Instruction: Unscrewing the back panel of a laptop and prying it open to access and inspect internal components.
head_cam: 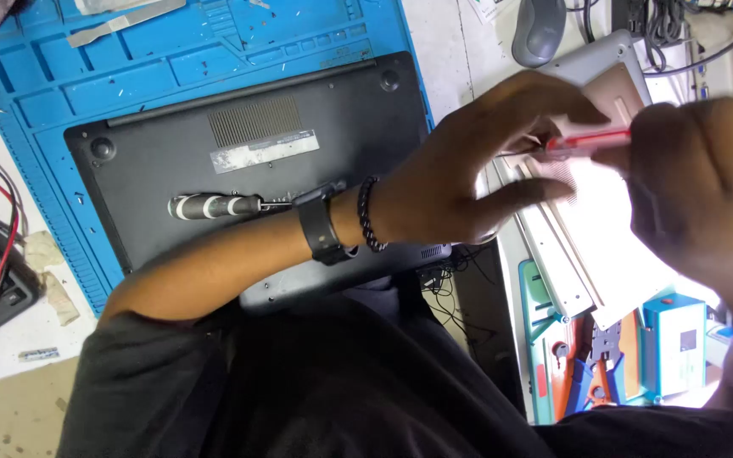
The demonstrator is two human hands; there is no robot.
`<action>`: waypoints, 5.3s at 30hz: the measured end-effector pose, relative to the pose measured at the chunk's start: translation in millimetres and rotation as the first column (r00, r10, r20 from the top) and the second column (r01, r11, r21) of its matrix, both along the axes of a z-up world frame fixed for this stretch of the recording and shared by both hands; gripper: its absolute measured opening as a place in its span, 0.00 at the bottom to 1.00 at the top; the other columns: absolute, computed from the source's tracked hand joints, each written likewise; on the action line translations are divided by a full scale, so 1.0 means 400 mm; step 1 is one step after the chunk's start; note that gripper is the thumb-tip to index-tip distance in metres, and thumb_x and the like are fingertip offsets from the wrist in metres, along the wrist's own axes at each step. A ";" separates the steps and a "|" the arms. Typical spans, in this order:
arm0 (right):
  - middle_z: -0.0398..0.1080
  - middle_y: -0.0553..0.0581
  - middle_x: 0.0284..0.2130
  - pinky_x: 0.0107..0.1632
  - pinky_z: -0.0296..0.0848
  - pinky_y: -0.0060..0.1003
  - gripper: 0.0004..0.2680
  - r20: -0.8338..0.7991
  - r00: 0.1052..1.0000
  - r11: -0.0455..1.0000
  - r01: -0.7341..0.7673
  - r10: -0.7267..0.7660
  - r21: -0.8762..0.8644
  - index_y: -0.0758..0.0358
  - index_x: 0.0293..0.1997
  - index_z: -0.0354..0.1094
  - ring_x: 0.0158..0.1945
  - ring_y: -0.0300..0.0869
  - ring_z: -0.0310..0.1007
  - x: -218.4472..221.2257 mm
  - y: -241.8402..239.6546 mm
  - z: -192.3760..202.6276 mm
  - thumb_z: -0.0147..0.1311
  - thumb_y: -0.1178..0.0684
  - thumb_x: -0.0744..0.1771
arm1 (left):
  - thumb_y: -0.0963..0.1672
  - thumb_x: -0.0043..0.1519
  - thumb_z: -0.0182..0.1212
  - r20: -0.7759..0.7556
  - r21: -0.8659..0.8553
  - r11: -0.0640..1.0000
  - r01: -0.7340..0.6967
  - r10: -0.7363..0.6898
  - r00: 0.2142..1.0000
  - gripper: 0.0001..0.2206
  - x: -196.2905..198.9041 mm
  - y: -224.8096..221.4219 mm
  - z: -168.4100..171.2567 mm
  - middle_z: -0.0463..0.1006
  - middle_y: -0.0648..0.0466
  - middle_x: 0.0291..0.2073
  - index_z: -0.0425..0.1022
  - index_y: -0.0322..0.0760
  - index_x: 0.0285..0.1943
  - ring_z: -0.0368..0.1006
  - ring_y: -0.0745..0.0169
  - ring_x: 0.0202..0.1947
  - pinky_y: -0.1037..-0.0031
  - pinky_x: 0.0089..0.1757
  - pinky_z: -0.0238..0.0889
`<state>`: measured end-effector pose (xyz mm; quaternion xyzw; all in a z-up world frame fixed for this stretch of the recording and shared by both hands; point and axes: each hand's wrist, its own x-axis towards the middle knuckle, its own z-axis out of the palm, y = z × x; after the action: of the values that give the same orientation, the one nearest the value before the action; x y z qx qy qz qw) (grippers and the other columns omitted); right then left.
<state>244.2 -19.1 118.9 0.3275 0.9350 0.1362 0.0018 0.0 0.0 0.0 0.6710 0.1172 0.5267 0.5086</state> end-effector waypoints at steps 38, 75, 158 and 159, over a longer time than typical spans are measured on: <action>0.57 0.49 0.24 0.25 0.52 0.38 0.20 0.041 0.999 0.965 -0.017 0.007 0.260 0.55 0.30 0.57 0.24 0.44 0.59 -0.091 0.031 -0.010 0.51 0.41 0.80 | 0.42 0.63 0.67 0.082 -0.005 0.980 -0.197 0.196 0.977 0.09 0.026 0.015 0.004 0.80 0.47 0.40 0.76 0.31 0.48 0.79 0.59 0.39 0.74 0.41 0.74; 0.57 0.46 0.18 0.21 0.49 0.34 0.23 0.098 0.994 0.943 0.004 -0.039 0.334 0.49 0.25 0.58 0.18 0.37 0.55 -0.100 -0.002 0.010 0.56 0.41 0.80 | 0.58 0.72 0.46 0.054 -0.119 0.991 0.069 -0.063 0.997 0.22 -0.006 0.011 -0.027 0.77 0.54 0.53 0.66 0.42 0.62 0.81 0.61 0.47 0.66 0.48 0.81; 0.66 0.71 0.50 0.41 0.88 0.34 0.11 -0.542 0.640 0.645 -0.095 -0.544 -0.759 0.81 0.56 0.56 0.51 0.52 0.80 -0.041 -0.108 -0.107 0.46 0.68 0.68 | 0.38 0.69 0.55 -0.515 0.210 0.959 -0.191 0.275 0.812 0.07 -0.199 -0.081 -0.092 0.81 0.45 0.44 0.76 0.31 0.54 0.77 0.48 0.42 0.60 0.45 0.72; 0.73 0.72 0.48 0.45 0.86 0.32 0.09 -0.561 0.669 0.688 -0.100 -0.489 -0.719 0.81 0.53 0.57 0.51 0.52 0.81 -0.037 -0.114 -0.097 0.46 0.69 0.68 | 0.39 0.69 0.55 -0.567 0.216 0.964 -0.156 0.254 0.784 0.09 -0.210 -0.093 -0.108 0.80 0.45 0.43 0.76 0.31 0.55 0.75 0.48 0.42 0.59 0.44 0.71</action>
<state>229.3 -64.5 80.2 0.4340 0.7915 -0.3676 -0.2236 -84.2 -37.0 -43.2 0.8222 0.2997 0.3518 0.3321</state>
